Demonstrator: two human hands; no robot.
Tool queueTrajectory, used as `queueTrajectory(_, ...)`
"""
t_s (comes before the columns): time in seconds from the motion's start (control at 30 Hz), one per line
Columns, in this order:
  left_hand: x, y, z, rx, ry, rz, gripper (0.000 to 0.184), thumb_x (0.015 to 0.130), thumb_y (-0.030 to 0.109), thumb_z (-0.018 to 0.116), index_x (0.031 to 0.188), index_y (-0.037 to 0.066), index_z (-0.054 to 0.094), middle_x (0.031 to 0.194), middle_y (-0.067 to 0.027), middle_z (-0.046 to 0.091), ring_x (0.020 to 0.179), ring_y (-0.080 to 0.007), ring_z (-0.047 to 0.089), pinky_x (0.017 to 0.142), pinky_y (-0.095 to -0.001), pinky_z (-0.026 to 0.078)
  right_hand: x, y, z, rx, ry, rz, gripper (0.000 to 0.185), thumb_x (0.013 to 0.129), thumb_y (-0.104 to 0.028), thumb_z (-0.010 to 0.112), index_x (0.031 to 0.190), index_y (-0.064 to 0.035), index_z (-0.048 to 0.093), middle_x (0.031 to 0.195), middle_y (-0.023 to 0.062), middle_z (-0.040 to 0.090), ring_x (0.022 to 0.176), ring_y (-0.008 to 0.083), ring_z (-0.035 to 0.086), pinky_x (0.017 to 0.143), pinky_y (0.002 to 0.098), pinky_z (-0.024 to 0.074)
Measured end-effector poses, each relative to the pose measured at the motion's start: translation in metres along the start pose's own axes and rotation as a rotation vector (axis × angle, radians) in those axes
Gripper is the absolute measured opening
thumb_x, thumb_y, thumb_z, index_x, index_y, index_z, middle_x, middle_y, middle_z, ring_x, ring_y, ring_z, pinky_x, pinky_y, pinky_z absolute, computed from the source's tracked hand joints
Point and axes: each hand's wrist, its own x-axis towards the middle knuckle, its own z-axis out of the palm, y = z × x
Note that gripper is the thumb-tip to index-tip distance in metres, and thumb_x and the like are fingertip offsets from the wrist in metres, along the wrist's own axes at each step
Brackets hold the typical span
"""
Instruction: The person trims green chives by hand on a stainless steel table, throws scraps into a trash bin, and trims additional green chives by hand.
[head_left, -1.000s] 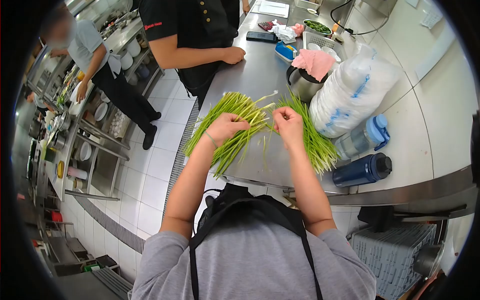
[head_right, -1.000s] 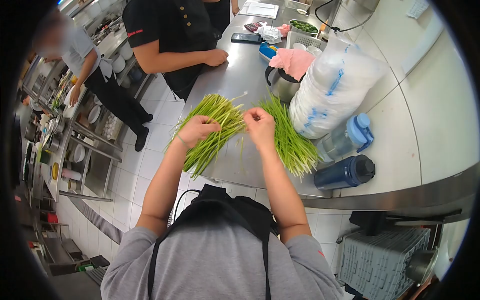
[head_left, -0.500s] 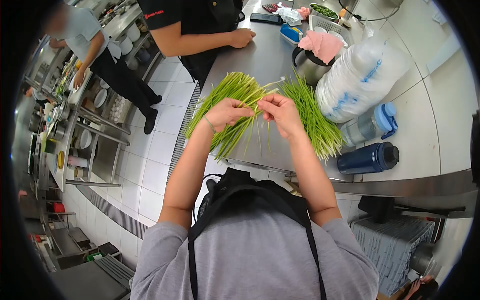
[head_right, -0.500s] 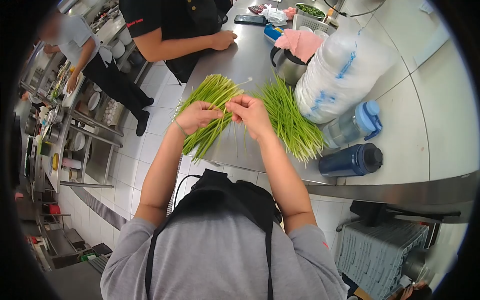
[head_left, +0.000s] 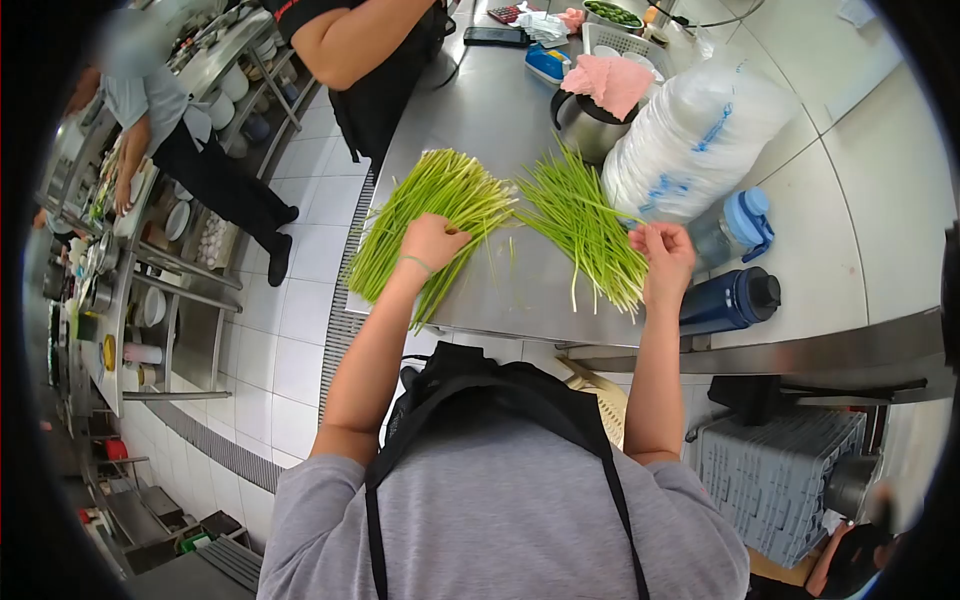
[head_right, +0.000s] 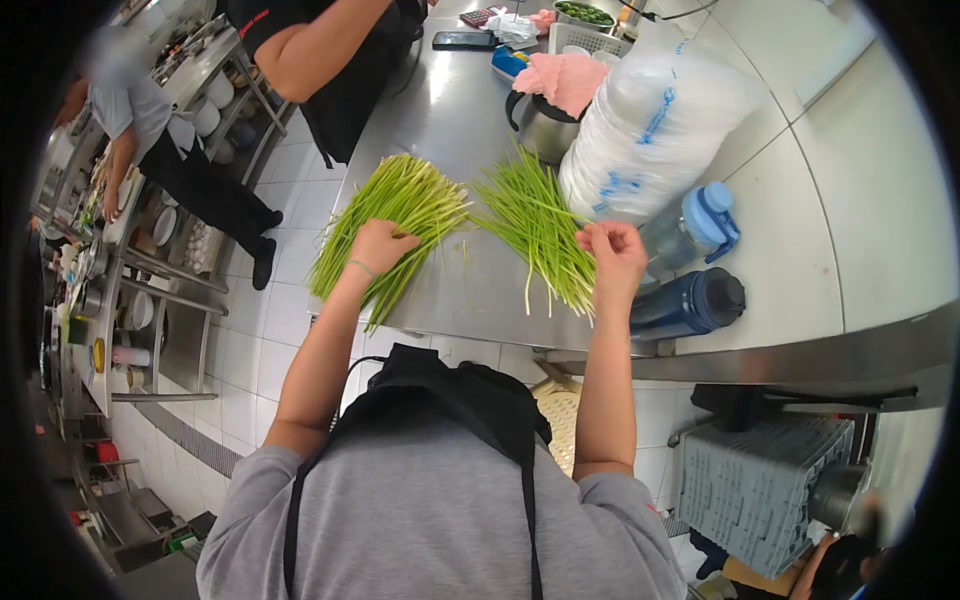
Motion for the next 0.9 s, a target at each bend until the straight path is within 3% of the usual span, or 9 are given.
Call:
queueTrajectory(0.07,-0.004,0.021,0.009,0.218,0.023,0.026,0.034,0.065,0.033,0.064,0.073,0.001,0.065,0.072,-0.0185,0.061,0.072,-0.0329,0.06,0.069,-0.0385,0.048,-0.001,0.021,-0.021,-0.189,0.036,-0.084,0.006,0.077,-0.001,0.057,0.081,0.0015,0.053,0.075,0.0089,0.06,0.06,0.0136,0.058,0.055,0.0234,0.0468)
queueTrajectory(0.1,-0.003,0.027,0.015,0.216,0.02,0.03,0.034,0.065,0.033,0.064,0.073,0.001,0.065,0.072,-0.0185,0.061,0.072,-0.0329,0.06,0.069,-0.0385,0.048,-0.006,0.019,-0.022,-0.374,0.067,-0.16,0.008,0.076,-0.003,0.058,0.081,0.0013,0.054,0.073,0.0087,0.06,0.058,0.0129,0.057,0.054,0.0239,0.046)
queueTrajectory(0.13,-0.003,0.031,0.021,0.273,-0.02,-0.023,0.035,0.065,0.034,0.064,0.074,0.0,0.064,0.075,-0.0189,0.061,0.072,-0.0326,0.06,0.069,-0.0383,0.048,-0.013,0.014,-0.026,-0.861,0.108,-0.128,0.013,0.073,-0.006,0.062,0.083,-0.0007,0.056,0.078,0.0091,0.058,0.066,0.0174,0.056,0.061,0.0294,0.0451)
queueTrajectory(0.17,-0.003,0.033,0.026,0.331,-0.061,-0.076,0.037,0.064,0.034,0.065,0.075,-0.001,0.063,0.077,-0.0193,0.061,0.073,-0.0323,0.06,0.069,-0.0381,0.048,-0.017,0.013,-0.025,-0.864,0.114,-0.126,0.013,0.073,-0.006,0.062,0.083,-0.0007,0.056,0.078,0.0091,0.058,0.066,0.0174,0.056,0.061,0.0294,0.0451)
queueTrajectory(0.23,-0.003,0.034,0.038,0.335,-0.039,-0.029,0.041,0.063,0.042,0.064,0.07,0.001,0.065,0.071,-0.02,0.061,0.07,-0.0329,0.059,0.067,-0.0373,0.048,-0.025,0.013,-0.021,-1.17,0.148,-0.675,0.019,0.069,-0.008,0.063,0.087,-0.0036,0.057,0.085,0.0102,0.054,0.079,0.0245,0.053,0.071,0.0349,0.0423)
queueTrajectory(0.3,-0.003,0.04,0.049,0.372,-0.036,-0.003,0.041,0.061,0.041,0.066,0.069,0.001,0.065,0.076,-0.0204,0.061,0.072,-0.0326,0.06,0.067,-0.0373,0.048,-0.032,0.011,-0.015,-1.13,0.146,-0.626,0.019,0.069,-0.007,0.063,0.087,-0.0039,0.058,0.091,0.0107,0.05,0.087,0.0286,0.048,0.076,0.037,0.0392)
queueTrajectory(0.73,-0.002,0.031,0.04,0.174,-0.242,-0.009,0.033,0.061,0.024,0.063,0.074,-0.007,0.062,0.08,-0.0179,0.062,0.072,-0.0286,0.06,0.065,-0.035,0.048,-0.062,0.042,0.031,-0.928,-0.245,-0.668,0.009,0.067,-0.005,0.062,0.076,-0.0051,0.058,0.078,0.0083,0.052,0.075,0.0262,0.051,0.066,0.0365,0.0414)
queueTrajectory(0.87,-0.009,0.008,0.0,-0.642,-0.305,-0.225,0.022,0.072,0.022,0.057,0.073,0.0,0.057,0.076,-0.0069,0.06,0.054,-0.0101,0.045,0.047,-0.0245,0.038,-0.055,0.054,0.042,-0.933,-0.353,-0.558,0.007,0.069,-0.007,0.061,0.076,-0.0052,0.059,0.078,0.0092,0.053,0.077,0.0272,0.052,0.068,0.0362,0.0427)
queueTrajectory(0.9,-0.013,0.008,-0.01,-0.643,-0.301,-0.229,0.022,0.072,0.022,0.057,0.073,0.0,0.057,0.076,-0.0069,0.06,0.054,-0.0101,0.045,0.047,-0.0245,0.038,-0.051,0.058,0.048,-0.955,-0.404,-0.518,0.007,0.069,-0.008,0.06,0.076,-0.0051,0.06,0.078,0.0096,0.053,0.077,0.0276,0.052,0.068,0.0359,0.0431)
